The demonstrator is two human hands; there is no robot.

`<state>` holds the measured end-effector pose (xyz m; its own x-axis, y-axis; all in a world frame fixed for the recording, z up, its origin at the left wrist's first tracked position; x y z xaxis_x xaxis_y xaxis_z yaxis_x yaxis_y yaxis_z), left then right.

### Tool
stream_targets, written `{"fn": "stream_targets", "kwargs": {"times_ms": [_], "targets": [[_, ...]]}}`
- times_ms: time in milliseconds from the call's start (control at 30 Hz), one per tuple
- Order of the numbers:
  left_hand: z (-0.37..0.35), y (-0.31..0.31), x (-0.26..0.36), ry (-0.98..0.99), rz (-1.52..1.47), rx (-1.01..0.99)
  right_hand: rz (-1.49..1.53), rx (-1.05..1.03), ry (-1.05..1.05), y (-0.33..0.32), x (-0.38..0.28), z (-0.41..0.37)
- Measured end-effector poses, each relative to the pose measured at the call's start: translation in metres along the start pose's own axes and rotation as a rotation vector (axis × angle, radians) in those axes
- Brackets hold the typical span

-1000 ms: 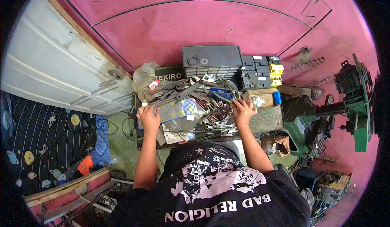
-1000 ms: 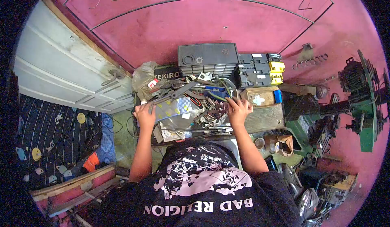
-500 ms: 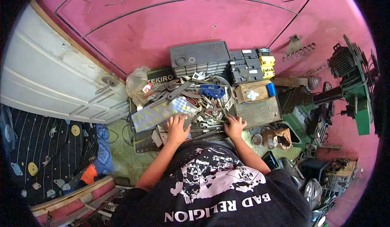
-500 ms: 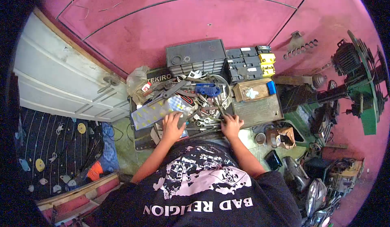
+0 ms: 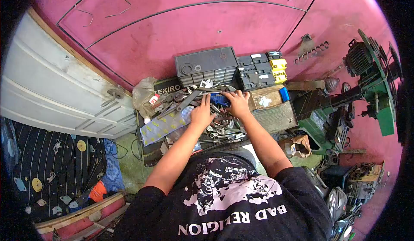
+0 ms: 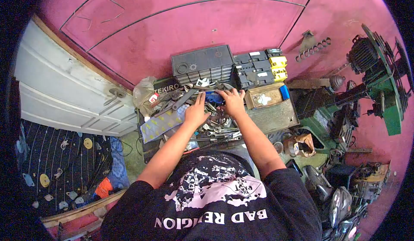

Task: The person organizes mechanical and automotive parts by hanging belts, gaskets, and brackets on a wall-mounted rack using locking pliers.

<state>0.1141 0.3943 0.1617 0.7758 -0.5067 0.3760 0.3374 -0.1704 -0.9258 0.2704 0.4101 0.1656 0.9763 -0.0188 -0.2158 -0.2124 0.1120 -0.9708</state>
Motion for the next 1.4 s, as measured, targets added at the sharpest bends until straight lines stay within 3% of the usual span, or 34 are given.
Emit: {"fn": "stream_targets", "kwargs": {"times_ms": [100,467,700,767,833,1033,1167,1200,1267,1400], "targets": [[0.000,0.012,-0.006,-0.048,-0.023,-0.005,0.035,0.033,-0.022,-0.010,0.003,-0.007],[-0.018,-0.030,-0.007,0.094,-0.110,0.333,0.132,0.195,-0.084,-0.086,-0.028,-0.031],[-0.012,-0.043,0.003,0.120,-0.220,0.405,0.171,0.129,-0.124,-0.146,-0.041,-0.044],[-0.006,-0.071,0.029,0.237,-0.363,0.445,0.161,0.090,-0.096,-0.153,-0.032,-0.051],[0.000,-0.061,0.031,0.218,-0.339,0.367,0.179,0.078,0.010,-0.156,-0.007,-0.058],[-0.009,-0.003,0.076,0.396,-0.330,0.211,0.344,-0.085,0.271,-0.101,0.070,-0.103],[-0.019,0.037,0.092,0.398,-0.371,0.094,0.434,-0.183,0.547,-0.018,0.129,-0.148],[-0.019,0.043,0.093,0.398,-0.375,0.091,0.382,-0.194,0.579,-0.005,0.137,-0.157],[-0.020,0.074,0.100,0.423,-0.315,-0.138,0.237,-0.180,0.637,0.024,0.151,-0.174],[-0.026,0.103,0.105,0.436,-0.281,-0.183,0.099,-0.241,0.675,0.056,0.170,-0.184]]}}
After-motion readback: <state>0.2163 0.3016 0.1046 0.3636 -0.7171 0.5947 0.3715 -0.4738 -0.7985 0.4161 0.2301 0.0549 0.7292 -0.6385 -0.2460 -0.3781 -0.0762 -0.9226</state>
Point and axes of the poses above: each hand's wrist, its own z-axis towards the middle knuckle, its own y-axis out of the palm, x = y × z, the point moved 10 cm from there along z, towards the middle knuckle, and after that the axes turned 15 degrees about y, right-handed, at the moved point
